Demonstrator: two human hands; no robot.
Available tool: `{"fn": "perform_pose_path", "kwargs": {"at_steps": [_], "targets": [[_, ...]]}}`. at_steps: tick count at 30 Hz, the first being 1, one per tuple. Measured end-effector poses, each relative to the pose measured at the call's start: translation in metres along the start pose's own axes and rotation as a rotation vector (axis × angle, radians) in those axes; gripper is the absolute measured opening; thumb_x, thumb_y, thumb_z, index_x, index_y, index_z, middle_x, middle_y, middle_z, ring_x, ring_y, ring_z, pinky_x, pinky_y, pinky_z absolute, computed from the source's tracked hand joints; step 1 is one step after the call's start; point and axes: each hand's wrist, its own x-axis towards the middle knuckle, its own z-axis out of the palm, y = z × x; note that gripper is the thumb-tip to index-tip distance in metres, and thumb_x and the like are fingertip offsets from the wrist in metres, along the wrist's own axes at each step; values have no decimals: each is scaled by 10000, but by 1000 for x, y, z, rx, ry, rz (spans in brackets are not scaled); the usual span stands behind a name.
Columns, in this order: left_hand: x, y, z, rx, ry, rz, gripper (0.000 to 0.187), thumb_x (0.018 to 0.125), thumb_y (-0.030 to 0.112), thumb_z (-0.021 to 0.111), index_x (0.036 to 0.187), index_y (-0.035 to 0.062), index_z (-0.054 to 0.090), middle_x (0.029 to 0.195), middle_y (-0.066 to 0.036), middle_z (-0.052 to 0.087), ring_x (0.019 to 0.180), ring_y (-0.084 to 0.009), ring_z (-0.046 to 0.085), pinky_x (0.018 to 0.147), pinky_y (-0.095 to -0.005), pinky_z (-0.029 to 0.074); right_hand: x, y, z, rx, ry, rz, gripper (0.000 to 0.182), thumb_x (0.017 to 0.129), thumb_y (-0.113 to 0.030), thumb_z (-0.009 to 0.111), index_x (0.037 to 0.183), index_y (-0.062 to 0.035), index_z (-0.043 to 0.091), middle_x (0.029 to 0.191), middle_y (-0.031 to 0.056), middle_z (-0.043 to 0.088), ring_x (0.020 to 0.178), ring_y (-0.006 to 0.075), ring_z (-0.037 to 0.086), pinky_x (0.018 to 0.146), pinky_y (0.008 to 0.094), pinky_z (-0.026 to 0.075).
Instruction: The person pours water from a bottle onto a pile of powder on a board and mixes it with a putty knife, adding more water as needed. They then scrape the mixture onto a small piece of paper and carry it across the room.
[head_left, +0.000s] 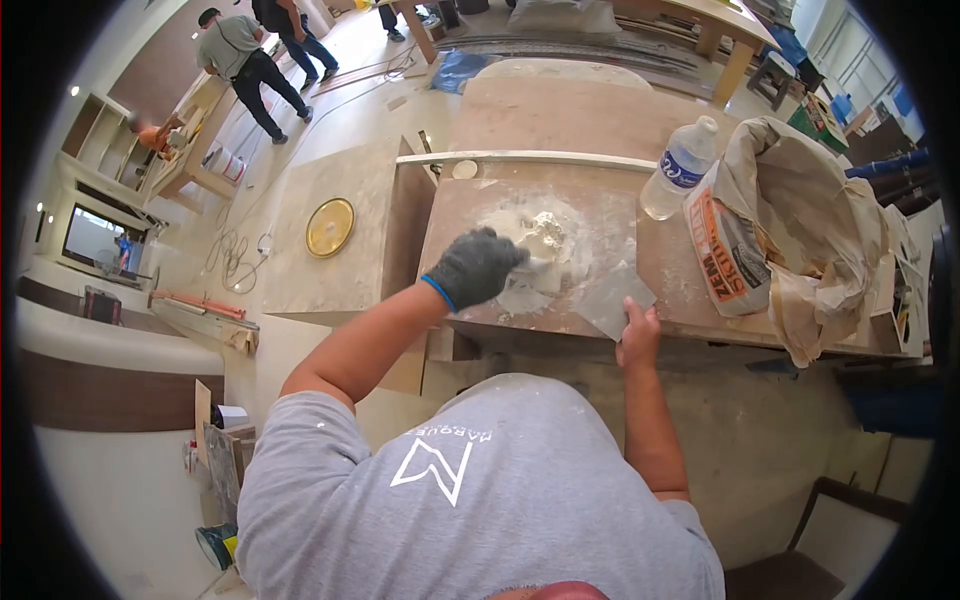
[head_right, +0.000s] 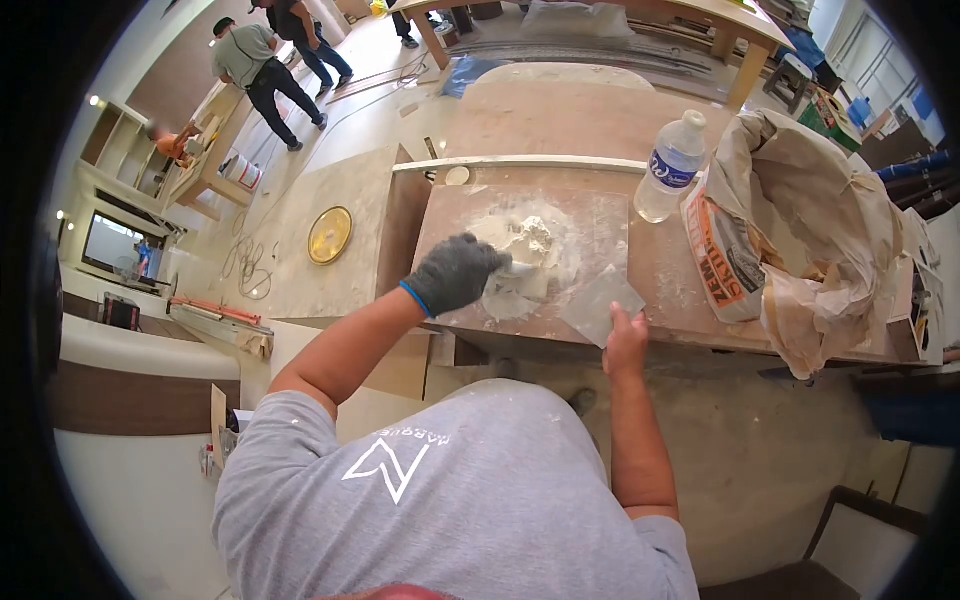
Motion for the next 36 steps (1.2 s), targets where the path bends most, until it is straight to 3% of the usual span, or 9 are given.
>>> {"fn": "perform_pose_path", "kwargs": {"at_steps": [1,4,8,12,17,23,30,33,36], "targets": [[4,-6,-4,1,75,18,292,799,90,608,1070,144,703,966,-105,704,898,-336,655,806,-467,544,-2,-1,2,0,-1,-3,367,942,-88,581,1295,5,536,1223,90,615,1096,194,590,978,336,447],[9,-3,7,91,-33,63,315,793,82,605,1083,154,705,953,-106,704,895,-324,656,792,-461,548,1,2,1,-14,-6,-22,356,944,-92,580,1284,6,541,1216,88,620,1084,189,597,968,331,453],[5,-10,-10,14,-3,86,324,797,82,599,1091,161,710,945,-100,704,902,-317,656,784,-456,550,-3,-3,5,-50,28,-17,345,944,-99,583,1270,7,547,1207,87,624,1071,183,600,952,330,463],[-10,2,-35,7,9,12,322,795,57,583,1072,153,718,936,-106,707,904,-315,656,790,-451,551,0,3,0,-62,50,-35,367,934,-103,590,1283,-2,543,1197,84,628,1076,194,603,955,337,464],[-29,5,17,31,-98,142,354,758,54,620,1097,126,692,1023,-102,695,926,-329,645,817,-447,535,2,10,-2,-79,75,-58,383,927,-106,597,1293,-5,543,1193,81,631,1077,199,605,956,338,464],[-26,7,0,-3,68,104,314,754,98,640,1064,120,679,984,-114,682,914,-323,641,823,-439,525,0,3,5,-67,68,-39,382,925,-105,595,1290,-6,545,1180,78,632,1067,198,606,955,334,465],[-29,21,13,93,-220,183,284,761,88,628,1036,117,694,981,-123,687,936,-315,652,819,-436,536,0,3,4,-103,70,-28,366,922,-114,592,1270,-8,551,1166,78,632,1062,203,613,931,334,482],[-30,1,-4,-91,-70,154,288,793,63,616,1062,96,714,983,-134,707,938,-316,670,826,-422,541,1,-2,6,-73,66,14,343,925,-120,591,1248,-13,558,1142,84,636,1050,214,626,917,350,501],[-23,-21,-11,-540,120,-56,254,839,84,622,1074,72,719,959,-150,713,905,-309,683,813,-396,542,0,1,10,5,31,108,311,931,-120,585,1226,-21,566,1121,94,641,1042,233,643,913,382,522]]}}
